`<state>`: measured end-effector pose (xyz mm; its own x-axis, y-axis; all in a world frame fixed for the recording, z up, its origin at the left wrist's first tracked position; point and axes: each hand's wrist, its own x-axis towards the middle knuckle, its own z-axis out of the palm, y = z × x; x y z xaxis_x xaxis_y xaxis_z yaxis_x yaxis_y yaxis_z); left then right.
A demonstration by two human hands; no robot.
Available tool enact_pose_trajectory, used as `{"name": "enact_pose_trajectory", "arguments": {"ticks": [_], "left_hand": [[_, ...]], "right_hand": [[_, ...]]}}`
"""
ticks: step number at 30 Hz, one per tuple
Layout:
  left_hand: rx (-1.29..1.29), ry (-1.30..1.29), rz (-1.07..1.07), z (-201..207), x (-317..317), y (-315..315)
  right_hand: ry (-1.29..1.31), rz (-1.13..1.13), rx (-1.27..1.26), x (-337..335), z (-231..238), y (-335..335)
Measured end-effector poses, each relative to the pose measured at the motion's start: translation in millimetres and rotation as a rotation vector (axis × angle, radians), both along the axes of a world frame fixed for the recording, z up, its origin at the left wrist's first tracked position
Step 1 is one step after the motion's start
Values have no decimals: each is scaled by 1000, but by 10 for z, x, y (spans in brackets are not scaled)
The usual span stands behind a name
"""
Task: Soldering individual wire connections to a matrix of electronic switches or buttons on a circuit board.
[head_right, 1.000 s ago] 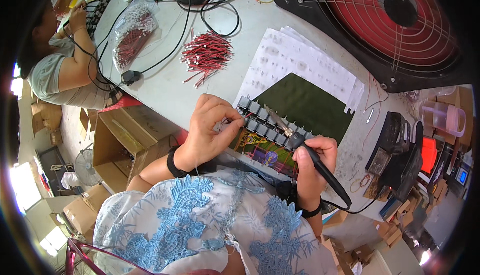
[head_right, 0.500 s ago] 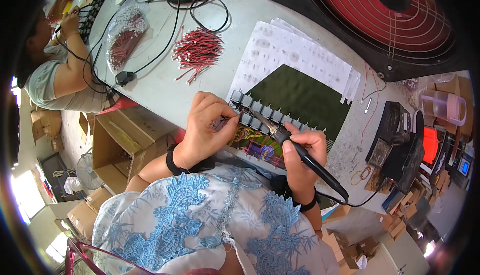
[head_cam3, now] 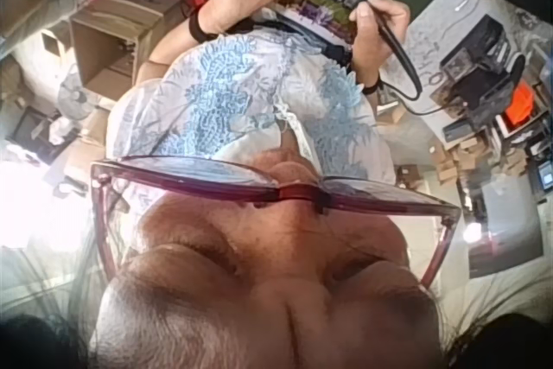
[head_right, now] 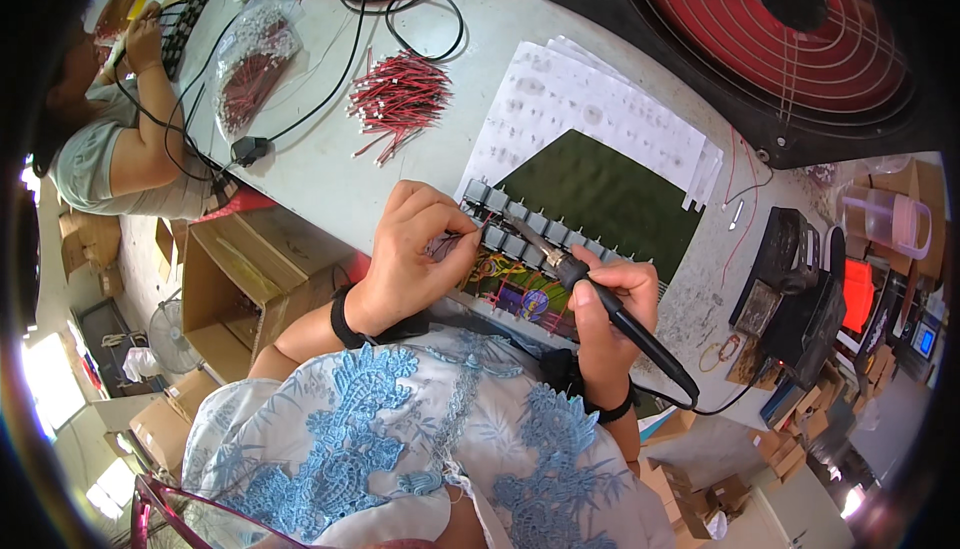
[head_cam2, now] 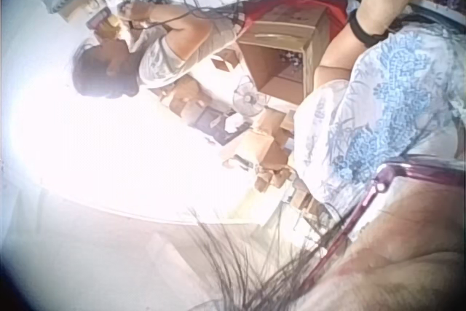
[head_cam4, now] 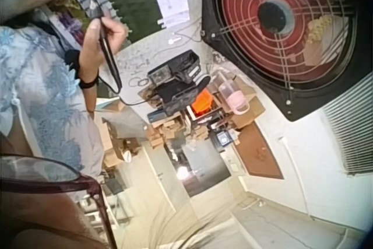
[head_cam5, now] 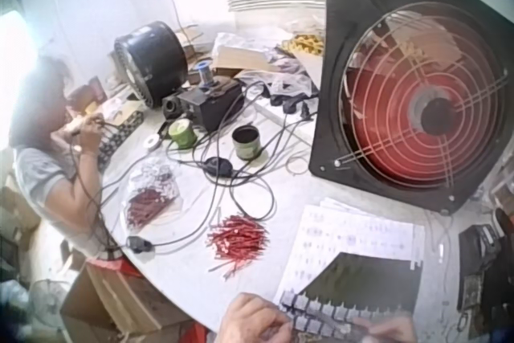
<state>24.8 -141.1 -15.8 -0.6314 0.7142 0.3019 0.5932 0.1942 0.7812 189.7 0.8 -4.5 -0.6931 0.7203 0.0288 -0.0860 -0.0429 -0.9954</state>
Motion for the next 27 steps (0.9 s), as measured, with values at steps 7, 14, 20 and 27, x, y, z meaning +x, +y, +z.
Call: {"name": "enact_pose_trajectory", "arguments": {"ticks": [7,14,20,27], "left_hand": [[-17,15,-2,25,-7,-3],[26,-48,29,-5,12,-26],[24,-96,23,-7,-17,-71],[-8,-110,-1,24,-31,-94]], "right_hand": [[-12,8,-16,-63,72,-5],[-11,-7,-46,-133,99,-23],[-31,1,-57,-147,92,-24],[-87,31,-43,-167,139,-47]]}}
